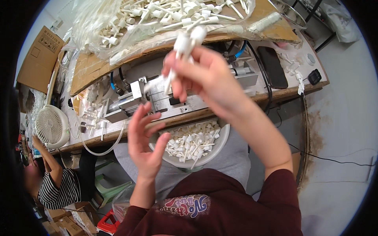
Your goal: Assembling plastic spray bottle pump components using a mechanical press and manual manipulation.
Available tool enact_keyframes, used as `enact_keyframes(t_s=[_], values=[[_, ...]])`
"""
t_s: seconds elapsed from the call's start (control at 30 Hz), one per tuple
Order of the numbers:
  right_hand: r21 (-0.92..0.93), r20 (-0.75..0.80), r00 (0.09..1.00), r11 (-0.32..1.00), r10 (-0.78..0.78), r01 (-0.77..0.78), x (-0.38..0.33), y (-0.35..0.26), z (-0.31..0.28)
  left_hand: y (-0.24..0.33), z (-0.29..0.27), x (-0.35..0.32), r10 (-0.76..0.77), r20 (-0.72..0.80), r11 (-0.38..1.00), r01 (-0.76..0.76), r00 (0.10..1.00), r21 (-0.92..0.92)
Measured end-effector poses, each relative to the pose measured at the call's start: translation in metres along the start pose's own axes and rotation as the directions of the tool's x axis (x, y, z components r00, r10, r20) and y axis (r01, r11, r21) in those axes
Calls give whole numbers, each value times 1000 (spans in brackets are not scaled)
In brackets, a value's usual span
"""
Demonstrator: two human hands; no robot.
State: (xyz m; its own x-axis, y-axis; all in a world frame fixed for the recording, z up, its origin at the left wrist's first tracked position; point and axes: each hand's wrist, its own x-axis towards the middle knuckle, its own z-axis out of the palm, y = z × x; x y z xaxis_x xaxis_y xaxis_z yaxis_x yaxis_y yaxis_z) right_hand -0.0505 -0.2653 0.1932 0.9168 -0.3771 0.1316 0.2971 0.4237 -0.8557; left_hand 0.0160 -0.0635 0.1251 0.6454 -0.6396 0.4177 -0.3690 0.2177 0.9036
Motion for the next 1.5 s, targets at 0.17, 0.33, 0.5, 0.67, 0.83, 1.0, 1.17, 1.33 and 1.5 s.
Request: enact_keyframes(t_s=[0.17, 0.33, 0.5, 0.67, 0.83, 1.0, 1.17, 1.33, 1.5], values=[[184, -47, 992, 977, 119, -108, -45, 35, -5, 8, 0, 17, 163, 63, 960, -173, 985, 221], [-806, 188, 837, 406, -514, 431, -51, 56, -3, 21, 4, 19, 190, 121, 960, -210, 974, 183], [-866, 302, 806, 207, -510, 456, -63, 67, 3, 15, 8, 12, 67, 128, 987, -85, 989, 135], [-898, 275, 746, 116, -606, 425, -66, 70, -10, 11, 6, 14, 125, 142, 931, -165, 982, 325], [-920, 187, 732, 144, -655, 364, -69, 71, -12, -18, 14, 24, 218, 166, 775, -274, 962, 569], [-931, 126, 736, 176, -665, 319, -76, 73, -12, -25, 18, 31, 210, 279, 608, -348, 937, 713], [-889, 177, 681, 181, -711, 420, -76, 76, -16, -16, 17, 44, 147, 337, 550, -359, 930, 754], [-908, 270, 662, 43, -699, 416, -73, 69, -22, -12, 16, 48, 97, 354, 576, -343, 930, 742], [-926, 250, 715, 54, -653, 373, -78, 65, -18, -10, 17, 47, 64, 342, 577, -315, 937, 754]])
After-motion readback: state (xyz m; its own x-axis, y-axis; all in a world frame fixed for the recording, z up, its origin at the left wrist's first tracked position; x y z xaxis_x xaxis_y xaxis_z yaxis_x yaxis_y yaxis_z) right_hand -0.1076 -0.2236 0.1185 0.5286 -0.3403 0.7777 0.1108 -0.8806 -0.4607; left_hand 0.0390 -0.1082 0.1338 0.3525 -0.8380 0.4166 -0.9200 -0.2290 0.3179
